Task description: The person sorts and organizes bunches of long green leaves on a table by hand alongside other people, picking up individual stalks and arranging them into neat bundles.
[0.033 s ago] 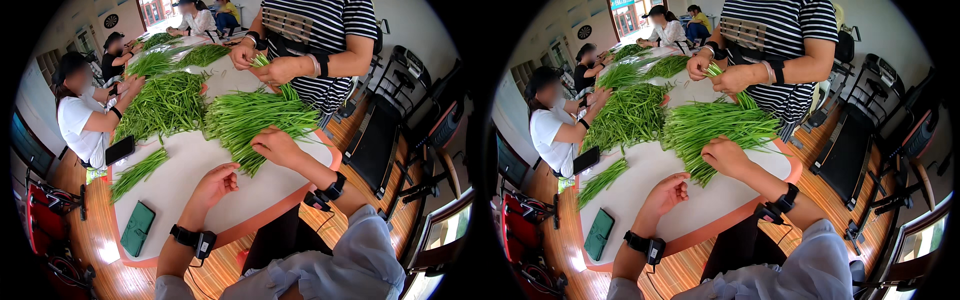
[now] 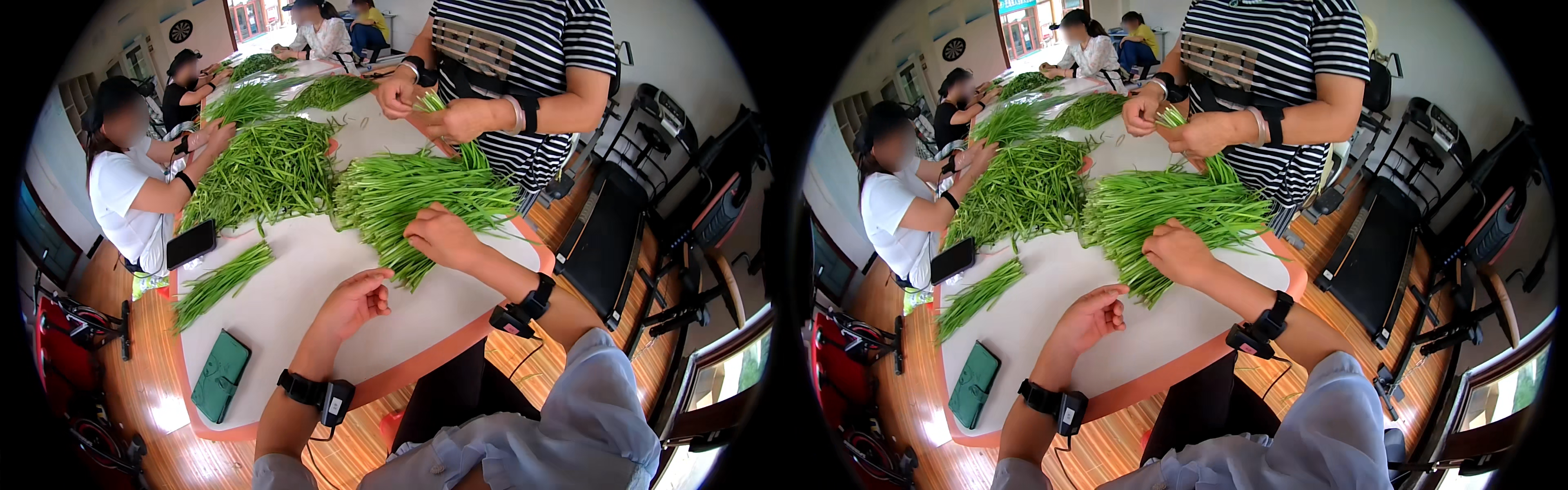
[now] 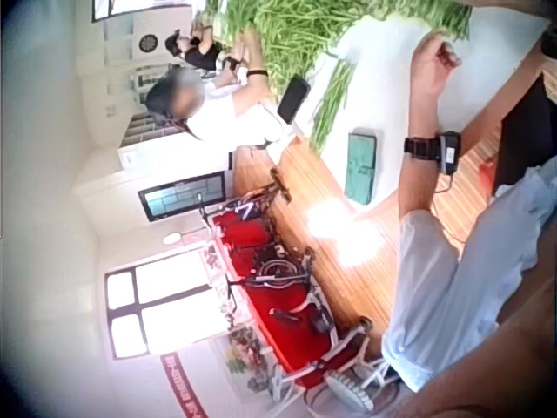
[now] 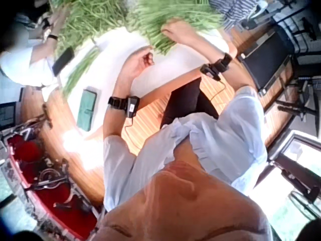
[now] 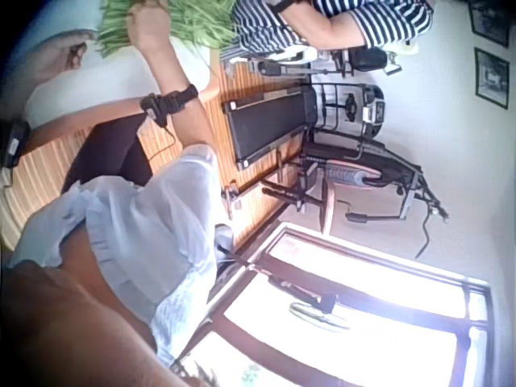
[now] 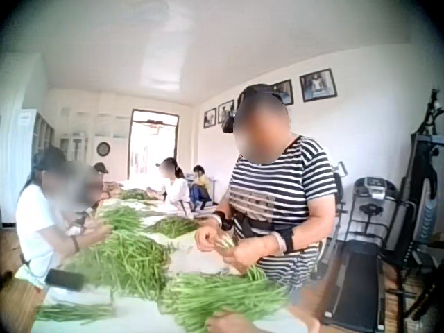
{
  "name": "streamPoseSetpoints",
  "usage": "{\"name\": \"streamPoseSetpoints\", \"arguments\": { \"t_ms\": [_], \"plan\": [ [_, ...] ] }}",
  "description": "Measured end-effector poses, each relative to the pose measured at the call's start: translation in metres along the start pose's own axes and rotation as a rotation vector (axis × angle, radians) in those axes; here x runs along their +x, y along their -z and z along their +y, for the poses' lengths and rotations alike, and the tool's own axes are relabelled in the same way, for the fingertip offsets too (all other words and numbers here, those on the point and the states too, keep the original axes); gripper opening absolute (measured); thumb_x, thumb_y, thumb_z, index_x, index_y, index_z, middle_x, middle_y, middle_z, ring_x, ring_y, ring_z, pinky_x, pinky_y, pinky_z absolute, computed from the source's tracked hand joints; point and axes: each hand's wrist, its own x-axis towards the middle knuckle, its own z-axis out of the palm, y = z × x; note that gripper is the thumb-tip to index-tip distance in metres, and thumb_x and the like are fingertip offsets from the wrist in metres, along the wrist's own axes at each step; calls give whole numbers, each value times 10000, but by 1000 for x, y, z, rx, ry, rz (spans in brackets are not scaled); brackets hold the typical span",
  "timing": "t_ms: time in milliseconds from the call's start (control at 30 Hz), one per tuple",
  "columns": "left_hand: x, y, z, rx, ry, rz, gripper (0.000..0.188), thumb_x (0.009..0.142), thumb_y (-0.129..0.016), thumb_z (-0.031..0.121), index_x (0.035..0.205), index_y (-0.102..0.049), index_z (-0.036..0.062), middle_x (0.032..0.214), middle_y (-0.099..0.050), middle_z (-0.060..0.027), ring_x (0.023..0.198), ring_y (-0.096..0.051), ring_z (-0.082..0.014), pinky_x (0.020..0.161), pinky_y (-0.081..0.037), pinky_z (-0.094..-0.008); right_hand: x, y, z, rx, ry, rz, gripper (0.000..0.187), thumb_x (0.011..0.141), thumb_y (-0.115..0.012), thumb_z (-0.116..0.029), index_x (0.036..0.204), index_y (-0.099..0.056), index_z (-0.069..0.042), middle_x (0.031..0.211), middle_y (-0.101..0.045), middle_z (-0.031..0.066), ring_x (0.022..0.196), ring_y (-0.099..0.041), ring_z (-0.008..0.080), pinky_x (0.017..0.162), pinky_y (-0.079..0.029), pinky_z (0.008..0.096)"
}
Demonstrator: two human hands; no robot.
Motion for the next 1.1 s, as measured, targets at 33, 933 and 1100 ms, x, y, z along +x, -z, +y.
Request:
{"name": "streamPoseSetpoints", "arguments": {
  "t_ms": [33,933,1100],
  "plan": [
    [-4,2,0,5,9,12,224,872,-523,177,1053,-563,50,697,-543,-6,615,-525,-121,639,-477,-296,3,-7,0,-42,-2,-13,90,756,-606,-125,833,-636,-90,765,-563,60,785,-523,238,745,-432,341],
    [-8,26,8,-253,-138,266,277,898,-488,277,1078,-519,69,620,-405,25,546,-381,-99,547,-366,-268,-19,-8,-28,131,-213,135,108,768,-606,-168,812,-620,-70,740,-585,79,739,-542,252,704,-449,335],
    [-9,29,11,-214,-137,263,271,876,-522,266,1069,-532,76,610,-377,36,521,-330,-87,497,-307,-251,-3,-25,-25,-166,-109,17,107,735,-599,-123,836,-623,-97,836,-553,48,898,-493,248,794,-417,360]
  ]
}}
